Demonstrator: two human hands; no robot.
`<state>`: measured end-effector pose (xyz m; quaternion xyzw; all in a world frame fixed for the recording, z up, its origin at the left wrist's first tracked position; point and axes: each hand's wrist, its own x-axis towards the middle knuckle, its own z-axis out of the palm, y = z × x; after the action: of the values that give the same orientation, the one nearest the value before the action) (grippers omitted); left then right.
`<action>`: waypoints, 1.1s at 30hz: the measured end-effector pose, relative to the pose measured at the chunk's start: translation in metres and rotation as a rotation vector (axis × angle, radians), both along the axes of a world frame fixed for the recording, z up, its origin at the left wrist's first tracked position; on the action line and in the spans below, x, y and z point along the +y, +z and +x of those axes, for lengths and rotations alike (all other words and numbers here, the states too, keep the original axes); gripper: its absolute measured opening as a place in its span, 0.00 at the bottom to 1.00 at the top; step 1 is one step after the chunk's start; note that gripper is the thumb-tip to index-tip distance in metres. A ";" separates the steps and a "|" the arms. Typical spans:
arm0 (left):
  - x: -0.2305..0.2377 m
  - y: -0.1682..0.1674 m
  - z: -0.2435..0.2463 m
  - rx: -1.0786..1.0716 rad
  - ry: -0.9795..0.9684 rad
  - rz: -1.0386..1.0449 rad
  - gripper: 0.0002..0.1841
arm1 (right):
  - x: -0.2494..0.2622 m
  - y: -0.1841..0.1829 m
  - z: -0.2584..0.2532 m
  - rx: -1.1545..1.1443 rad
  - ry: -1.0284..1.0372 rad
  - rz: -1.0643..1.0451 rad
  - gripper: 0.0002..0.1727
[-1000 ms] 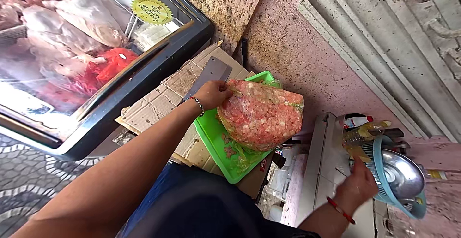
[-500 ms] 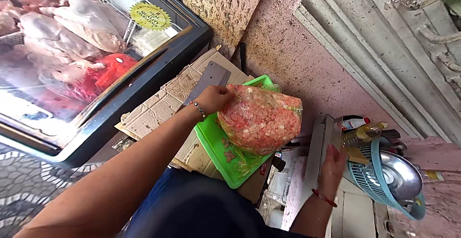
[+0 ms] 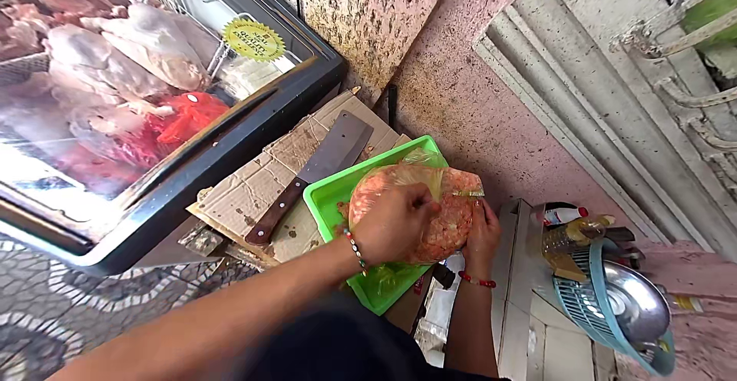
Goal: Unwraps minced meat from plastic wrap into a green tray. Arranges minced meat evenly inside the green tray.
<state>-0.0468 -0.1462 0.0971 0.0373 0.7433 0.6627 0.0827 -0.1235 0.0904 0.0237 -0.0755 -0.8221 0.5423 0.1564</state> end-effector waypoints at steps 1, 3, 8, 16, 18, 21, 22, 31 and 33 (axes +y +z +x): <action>0.005 0.003 0.001 -0.003 -0.034 0.010 0.11 | -0.002 0.000 0.000 0.021 0.005 0.010 0.19; 0.010 0.004 0.004 -0.011 -0.079 -0.001 0.12 | -0.004 -0.001 -0.001 0.049 0.016 0.033 0.18; 0.010 -0.001 0.013 0.041 -0.177 -0.081 0.13 | -0.008 0.000 0.001 0.060 0.007 0.104 0.18; 0.033 -0.006 0.019 0.111 -0.340 -0.046 0.13 | -0.008 -0.005 -0.001 0.154 0.022 0.168 0.15; 0.038 -0.005 0.015 0.116 -0.369 -0.048 0.13 | -0.007 -0.007 -0.002 0.174 0.034 0.162 0.14; 0.032 0.000 0.011 0.115 -0.416 -0.133 0.13 | -0.004 -0.007 -0.003 0.212 0.064 0.232 0.14; 0.026 0.002 0.009 0.122 -0.444 -0.191 0.14 | -0.005 -0.005 -0.002 0.218 0.068 0.277 0.14; -0.066 -0.058 0.005 0.255 0.275 -0.595 0.18 | -0.010 0.028 -0.003 0.037 0.067 0.271 0.14; -0.083 -0.082 0.007 0.133 0.370 -0.564 0.18 | -0.015 0.047 -0.007 0.061 0.156 0.264 0.22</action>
<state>-0.0397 -0.2293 0.0156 -0.0794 0.8953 0.4308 -0.0806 -0.1301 0.0757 0.0704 0.0264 -0.8843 0.4422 0.1473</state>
